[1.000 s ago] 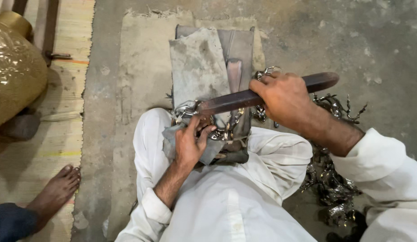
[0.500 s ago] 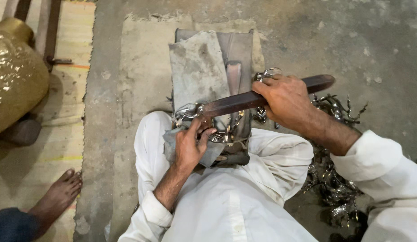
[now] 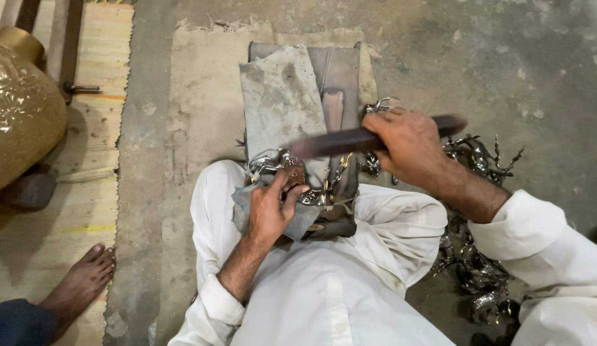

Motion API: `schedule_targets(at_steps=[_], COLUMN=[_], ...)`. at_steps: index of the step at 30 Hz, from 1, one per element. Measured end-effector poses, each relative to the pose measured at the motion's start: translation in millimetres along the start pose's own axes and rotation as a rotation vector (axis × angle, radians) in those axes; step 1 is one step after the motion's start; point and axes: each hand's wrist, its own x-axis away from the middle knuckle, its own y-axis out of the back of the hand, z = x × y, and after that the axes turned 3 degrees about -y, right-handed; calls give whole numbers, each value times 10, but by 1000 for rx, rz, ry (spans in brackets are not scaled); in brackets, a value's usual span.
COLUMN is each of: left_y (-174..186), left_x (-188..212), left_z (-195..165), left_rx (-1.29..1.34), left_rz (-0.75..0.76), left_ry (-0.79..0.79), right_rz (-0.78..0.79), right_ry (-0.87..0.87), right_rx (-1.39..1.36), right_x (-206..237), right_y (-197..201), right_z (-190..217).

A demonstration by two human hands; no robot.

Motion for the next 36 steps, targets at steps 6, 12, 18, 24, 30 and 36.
schedule_targets(at_steps=[6,12,18,24,30,36], left_y=[11,-15,-5,0,212,311], left_x=[-1,-11,-8,-21,-161,-445], left_z=[-7,19,29,-3,35,3], left_rx=[55,22,48,8,241,195], left_rz=[-31,33,6,48,-28,395], left_ry=[-87,40,-29,20,102,-153], right_rz=[46,-30,22,-63,236,297], right_ry=[-20,10,-70,-80,-224,-388], right_rx=[116,122,124,-78,-26,-655], right_x=[32,86,141,246,364,609], right_y=[27,6,0,73,-28,-310], right_z=[18,-28,1,12,-21,4])
